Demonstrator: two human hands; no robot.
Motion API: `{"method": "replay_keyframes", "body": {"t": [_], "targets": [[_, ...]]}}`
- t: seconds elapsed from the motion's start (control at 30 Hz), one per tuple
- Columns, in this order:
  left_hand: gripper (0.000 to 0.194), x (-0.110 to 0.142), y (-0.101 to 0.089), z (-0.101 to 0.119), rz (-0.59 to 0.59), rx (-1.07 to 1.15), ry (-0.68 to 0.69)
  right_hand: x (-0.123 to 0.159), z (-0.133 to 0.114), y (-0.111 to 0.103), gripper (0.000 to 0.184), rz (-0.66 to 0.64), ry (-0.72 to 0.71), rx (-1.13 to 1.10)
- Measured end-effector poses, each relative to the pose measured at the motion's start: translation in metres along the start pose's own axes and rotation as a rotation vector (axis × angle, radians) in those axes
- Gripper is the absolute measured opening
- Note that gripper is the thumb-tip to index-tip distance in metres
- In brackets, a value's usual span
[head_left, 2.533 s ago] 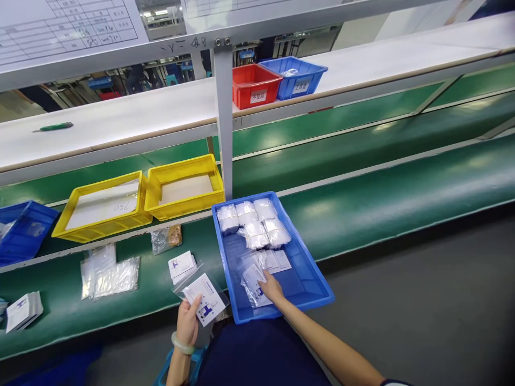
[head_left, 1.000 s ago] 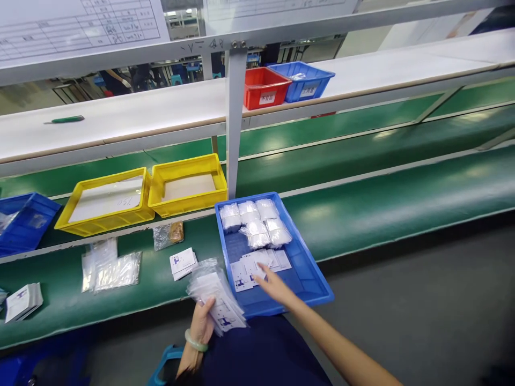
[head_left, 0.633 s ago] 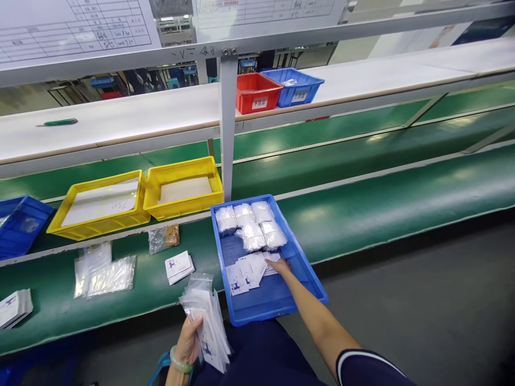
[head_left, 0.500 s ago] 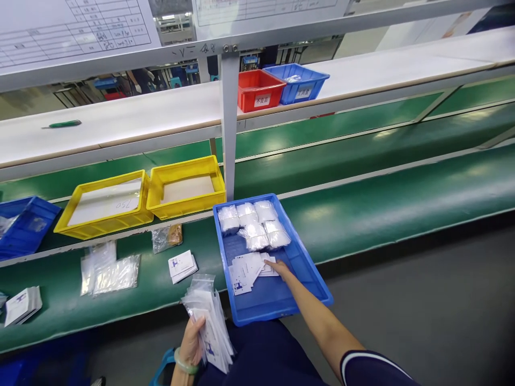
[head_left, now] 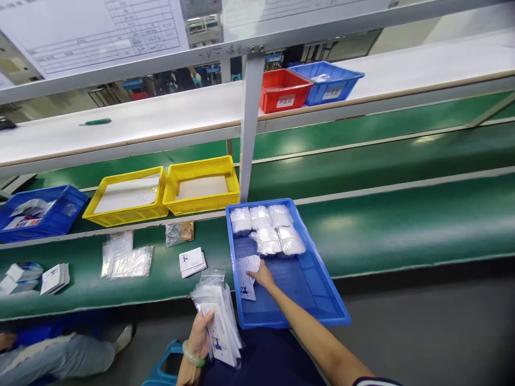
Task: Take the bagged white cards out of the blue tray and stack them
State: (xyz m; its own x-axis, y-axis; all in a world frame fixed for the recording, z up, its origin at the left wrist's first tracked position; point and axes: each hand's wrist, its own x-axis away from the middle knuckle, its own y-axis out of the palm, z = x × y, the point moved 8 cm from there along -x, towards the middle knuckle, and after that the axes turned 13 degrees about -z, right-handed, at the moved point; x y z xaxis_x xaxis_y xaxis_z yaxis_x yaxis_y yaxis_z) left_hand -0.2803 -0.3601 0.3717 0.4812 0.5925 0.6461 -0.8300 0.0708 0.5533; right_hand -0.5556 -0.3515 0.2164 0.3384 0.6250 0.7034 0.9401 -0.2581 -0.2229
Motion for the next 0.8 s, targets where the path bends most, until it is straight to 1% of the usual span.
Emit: {"method": "replay_keyframes", "body": {"t": [0.17, 0.3, 0.4, 0.47, 0.53, 0.63, 0.7, 0.8], "targets": [[0.077, 0.003, -0.002, -0.009, -0.026, 0.058, 0.031, 0.004, -0.003, 0.002, 0.033, -0.018, -0.011, 0.04], [0.072, 0.012, -0.011, -0.012, -0.008, 0.102, 0.068, 0.006, -0.002, 0.001, 0.027, -0.042, -0.056, -0.054], [0.069, 0.024, -0.024, -0.007, 0.03, 0.134, 0.123, 0.021, 0.002, -0.004, 0.023, -0.037, -0.08, -0.159], [0.066, 0.034, -0.039, -0.001, 0.077, 0.155, 0.169, 0.037, 0.008, -0.01, 0.027, -0.034, -0.083, -0.232], [0.058, 0.046, -0.059, 0.007, 0.136, 0.176, 0.215, 0.056, 0.014, -0.019, 0.042, -0.035, -0.074, -0.306], [0.039, 0.065, -0.092, 0.021, 0.224, 0.198, 0.278, 0.084, 0.018, -0.035, 0.061, -0.042, -0.043, -0.406], [0.027, 0.076, -0.114, 0.032, 0.267, 0.204, 0.312, 0.101, 0.014, -0.045, 0.066, -0.029, -0.026, -0.452], [0.02, 0.091, -0.144, 0.047, 0.312, 0.208, 0.353, 0.123, -0.012, -0.05, 0.065, -0.008, -0.038, -0.529]]}}
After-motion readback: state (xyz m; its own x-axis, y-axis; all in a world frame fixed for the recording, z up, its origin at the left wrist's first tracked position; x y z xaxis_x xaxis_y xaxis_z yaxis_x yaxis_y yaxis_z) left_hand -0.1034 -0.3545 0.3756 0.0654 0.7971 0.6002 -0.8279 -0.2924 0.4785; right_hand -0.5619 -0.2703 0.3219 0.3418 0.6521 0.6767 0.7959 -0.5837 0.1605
